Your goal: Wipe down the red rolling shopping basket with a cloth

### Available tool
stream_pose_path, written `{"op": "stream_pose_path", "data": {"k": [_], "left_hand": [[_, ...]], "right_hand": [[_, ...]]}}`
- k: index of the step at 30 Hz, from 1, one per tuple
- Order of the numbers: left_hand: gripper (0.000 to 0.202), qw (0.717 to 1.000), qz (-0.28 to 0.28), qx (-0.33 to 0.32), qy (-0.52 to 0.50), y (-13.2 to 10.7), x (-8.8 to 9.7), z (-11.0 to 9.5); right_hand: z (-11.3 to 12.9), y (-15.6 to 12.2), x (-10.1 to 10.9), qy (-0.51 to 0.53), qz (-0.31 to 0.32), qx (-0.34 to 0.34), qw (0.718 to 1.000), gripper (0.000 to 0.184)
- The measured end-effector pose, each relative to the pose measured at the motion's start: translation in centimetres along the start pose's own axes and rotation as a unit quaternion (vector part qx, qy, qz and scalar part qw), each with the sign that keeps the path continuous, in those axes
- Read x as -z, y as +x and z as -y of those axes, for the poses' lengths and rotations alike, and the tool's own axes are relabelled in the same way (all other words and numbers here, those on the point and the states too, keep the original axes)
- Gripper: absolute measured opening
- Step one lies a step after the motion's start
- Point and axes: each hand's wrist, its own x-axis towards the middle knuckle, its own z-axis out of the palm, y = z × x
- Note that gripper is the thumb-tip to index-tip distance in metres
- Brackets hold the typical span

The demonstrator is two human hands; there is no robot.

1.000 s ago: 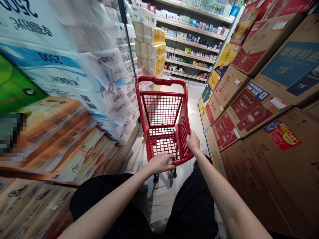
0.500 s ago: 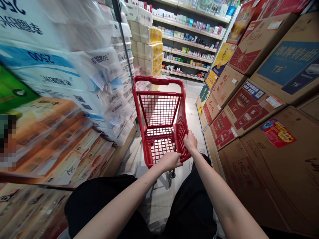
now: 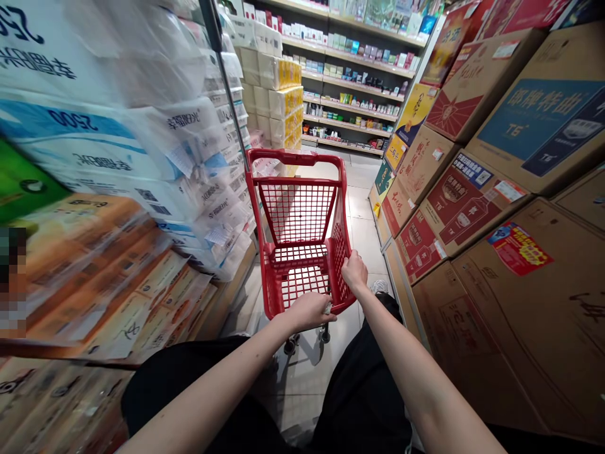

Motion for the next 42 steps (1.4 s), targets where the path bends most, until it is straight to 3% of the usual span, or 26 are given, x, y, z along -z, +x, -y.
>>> {"op": "stream_pose_path", "data": {"k": [6, 16, 24, 34, 42], "left_hand": [[0.046, 1.000, 0.004, 0.000, -0.008, -1.9, 1.0, 0.9], [0.046, 0.999, -0.006, -0.030, 0.038, -6.4, 2.5, 4.6], [0.071, 0.995, -0.023, 0.030, 0.094, -4.9, 2.2, 3.8], [0.077, 0.992, 0.018, 0.068, 0.106, -4.0, 2.7, 2.6], [0.077, 0.986, -0.054, 0.030, 0.156, -3.9, 1.9, 3.1]], "right_hand": [[0.3, -0.3, 0.0, 0.005, 0.006, 0.002, 1.000, 0.020], [-0.2, 0.3, -0.2, 0.008, 0.002, 0.007, 1.000, 0.021], [-0.4, 0.6, -0.1, 0.001, 0.004, 0.006, 1.000, 0.023], [-0.8, 1.1, -0.2, -0.002, 0.005, 0.006, 1.000, 0.018], [-1.0, 1.4, -0.2, 0.000, 0.002, 0.008, 1.000, 0.018]]}}
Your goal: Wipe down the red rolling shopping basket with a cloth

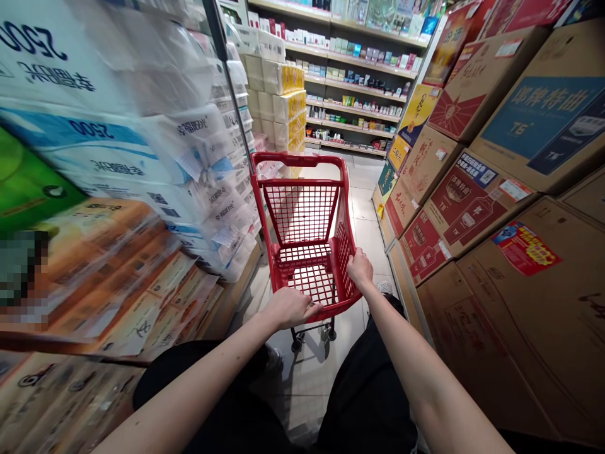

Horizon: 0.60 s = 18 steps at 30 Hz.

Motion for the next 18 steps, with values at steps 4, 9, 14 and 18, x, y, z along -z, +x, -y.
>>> {"op": "stream_pose_path", "data": {"k": [4, 9, 14, 18], "left_hand": [[0.075, 1.000, -0.020, -0.007, 0.009, 0.4, -0.3, 0.4], [0.068, 0.998, -0.053, -0.019, 0.020, 0.8, -0.5, 1.5], [0.064, 0.997, -0.067, -0.014, 0.038, 1.5, -0.7, 2.4], [0.063, 0.997, -0.062, -0.010, 0.034, 2.2, -0.6, 2.7]], "right_hand": [[0.2, 0.2, 0.1, -0.005, -0.003, 0.002, 1.000, 0.020], [0.5, 0.6, 0.0, 0.000, 0.000, -0.003, 1.000, 0.022], [0.8, 1.1, -0.3, 0.003, -0.010, -0.013, 1.000, 0.023], [0.8, 1.4, -0.4, 0.008, -0.016, -0.023, 1.000, 0.024]]}}
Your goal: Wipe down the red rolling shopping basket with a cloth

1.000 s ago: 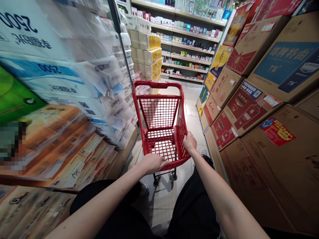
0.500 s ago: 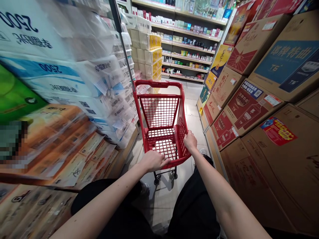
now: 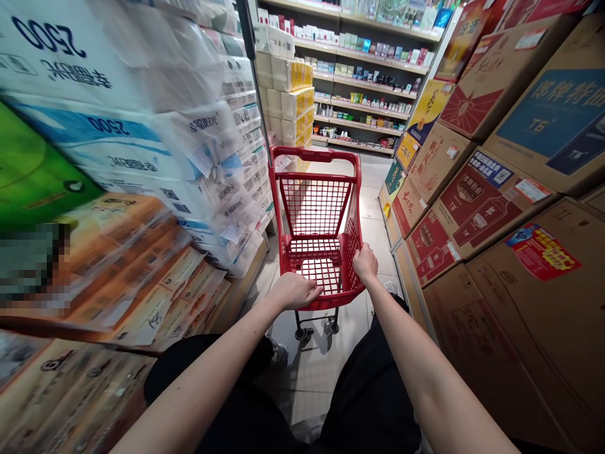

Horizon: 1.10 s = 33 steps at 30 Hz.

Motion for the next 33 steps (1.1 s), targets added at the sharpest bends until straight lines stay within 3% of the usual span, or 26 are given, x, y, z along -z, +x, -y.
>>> {"op": "stream_pose_path", "data": {"k": [13, 19, 26, 33], "left_hand": [[0.066, 1.000, 0.026, 0.009, -0.005, 0.0, 0.7, -2.1], [0.063, 1.000, -0.008, -0.012, 0.002, -0.3, 0.5, -2.6], [0.059, 0.999, -0.034, 0.010, -0.003, 0.0, 0.0, -2.3], [0.048, 0.994, -0.057, -0.097, -0.014, -0.3, -0.6, -1.3]], "right_hand": [[-1.5, -0.3, 0.8, -0.010, -0.001, -0.003, 1.000, 0.023], [-2.1, -0.5, 1.0, 0.000, 0.001, 0.002, 1.000, 0.023], [-1.9, -0.3, 1.0, -0.017, 0.004, 0.006, 1.000, 0.024], [-2.1, 0.6, 0.9, -0.027, 0.011, 0.018, 0.999, 0.024]]}}
